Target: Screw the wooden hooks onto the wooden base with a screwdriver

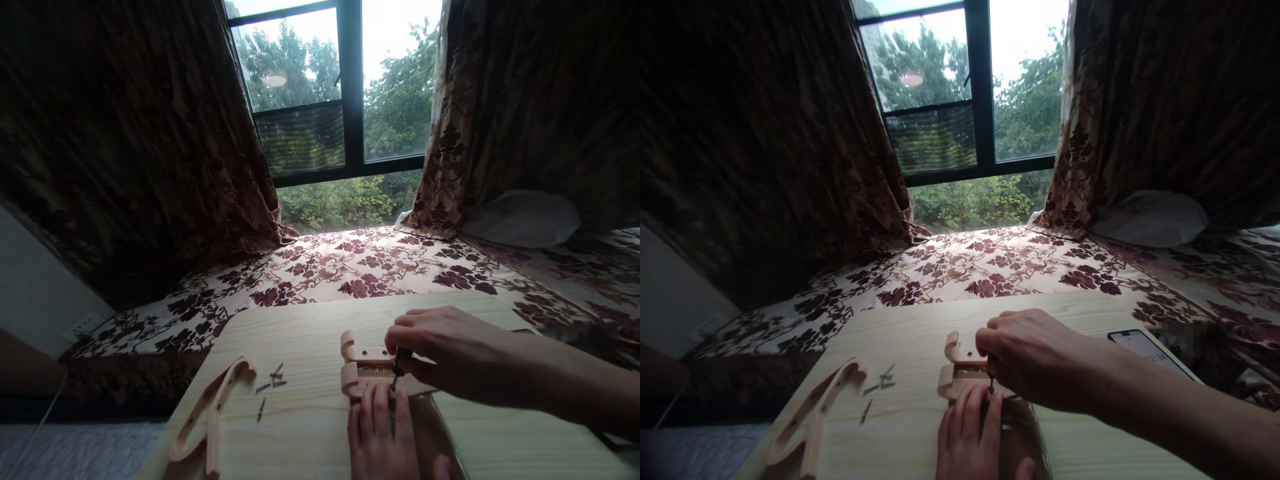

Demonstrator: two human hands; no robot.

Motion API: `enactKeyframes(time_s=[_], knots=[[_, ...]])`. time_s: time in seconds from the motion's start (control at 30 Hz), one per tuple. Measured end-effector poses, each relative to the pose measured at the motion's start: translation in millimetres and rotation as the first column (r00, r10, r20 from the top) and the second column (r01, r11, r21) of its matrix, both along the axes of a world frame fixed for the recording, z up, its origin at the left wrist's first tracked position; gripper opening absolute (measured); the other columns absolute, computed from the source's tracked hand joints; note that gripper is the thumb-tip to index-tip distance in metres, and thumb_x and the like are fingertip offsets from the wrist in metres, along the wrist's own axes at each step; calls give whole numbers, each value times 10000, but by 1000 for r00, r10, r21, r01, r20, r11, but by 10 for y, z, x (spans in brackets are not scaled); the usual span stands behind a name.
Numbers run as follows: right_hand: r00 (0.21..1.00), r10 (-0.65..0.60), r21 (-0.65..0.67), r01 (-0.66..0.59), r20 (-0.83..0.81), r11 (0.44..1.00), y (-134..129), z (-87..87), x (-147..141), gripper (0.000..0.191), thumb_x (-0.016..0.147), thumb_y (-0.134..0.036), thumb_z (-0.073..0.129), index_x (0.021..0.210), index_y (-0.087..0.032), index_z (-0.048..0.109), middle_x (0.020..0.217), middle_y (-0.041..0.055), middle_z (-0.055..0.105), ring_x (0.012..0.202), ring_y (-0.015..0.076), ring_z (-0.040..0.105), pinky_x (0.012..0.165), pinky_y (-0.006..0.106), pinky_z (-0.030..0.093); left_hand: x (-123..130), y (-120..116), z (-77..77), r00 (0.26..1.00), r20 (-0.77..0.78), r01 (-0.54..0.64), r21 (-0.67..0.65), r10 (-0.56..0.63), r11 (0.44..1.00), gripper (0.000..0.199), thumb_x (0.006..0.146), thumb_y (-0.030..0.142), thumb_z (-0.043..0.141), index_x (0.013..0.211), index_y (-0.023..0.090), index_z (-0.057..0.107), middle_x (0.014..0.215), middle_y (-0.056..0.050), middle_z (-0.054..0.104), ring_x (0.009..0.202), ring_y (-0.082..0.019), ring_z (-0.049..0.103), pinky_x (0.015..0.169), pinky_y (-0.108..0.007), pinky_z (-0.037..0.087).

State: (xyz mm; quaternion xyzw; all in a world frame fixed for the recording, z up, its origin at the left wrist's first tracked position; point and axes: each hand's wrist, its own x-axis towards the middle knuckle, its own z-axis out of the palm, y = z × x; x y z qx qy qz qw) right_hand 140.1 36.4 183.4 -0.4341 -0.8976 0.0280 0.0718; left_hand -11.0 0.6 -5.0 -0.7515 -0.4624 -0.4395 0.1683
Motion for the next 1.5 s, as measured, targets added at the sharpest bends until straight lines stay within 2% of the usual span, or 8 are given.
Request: enactKeyframes(time_s=[0.2,0.47,0.67,0.8,1.03,1.23,1.33,1.5], knots=[[1000,23,-90,-21,16,996,-9,13,1,158,920,-134,475,793,-188,553,750,32,631,645,162,533,576,266,330,-17,22,-30,999,-52,-2,17,3,1000,694,683,689,615,1229,262,575,1135,-54,680,1039,-267,602,897,-411,377],[988,-152,-23,152,1,988,12,-162,-3,182,954,-204,430,809,-185,539,664,28,642,543,155,534,500,277,250,61,1,-12,999,52,-2,2,1,1000,634,736,691,537,1187,248,591,1132,-67,677,1045,-278,592,912,-442,368],[999,36,-108,-38,-15,993,-6,94,46,76,870,-165,550,869,-211,611,813,28,691,714,172,621,583,249,336,79,-15,169,998,56,-13,60,10,998,606,896,667,273,1069,221,646,1054,-55,701,996,-240,606,880,-406,373],[999,47,-122,-46,4,991,-1,69,26,126,884,-131,497,808,-199,571,790,34,675,684,169,587,585,253,347,47,-20,245,999,45,-16,76,12,997,613,910,649,252,1024,213,667,1024,-52,713,970,-229,616,864,-391,385],[995,-100,-36,101,22,994,34,-194,-14,162,973,-240,404,891,-176,529,704,50,674,574,180,567,499,286,257,61,-11,224,998,67,-7,68,2,998,592,903,647,288,1032,213,670,1044,-49,713,980,-236,623,862,-396,396],[999,-43,-53,43,13,998,21,-6,28,98,912,-237,519,967,-208,595,784,31,700,653,188,614,530,271,286,47,-30,219,998,69,-4,68,0,998,597,903,652,287,1057,215,663,1063,-54,707,1004,-242,617,878,-405,389],[1000,23,-62,-22,14,998,6,67,23,102,905,-192,511,846,-215,591,784,22,679,676,173,589,570,264,320,22,-23,159,1000,-9,11,41,-11,999,605,878,682,335,1128,222,639,1118,-51,690,1042,-242,602,896,-403,378],[1000,3,-64,-1,30,998,29,-34,-41,179,932,-188,467,777,-197,557,736,32,654,630,157,537,560,263,314,88,28,49,993,119,-23,83,13,996,604,884,687,291,1073,241,651,1049,-49,709,982,-245,617,860,-420,379]])
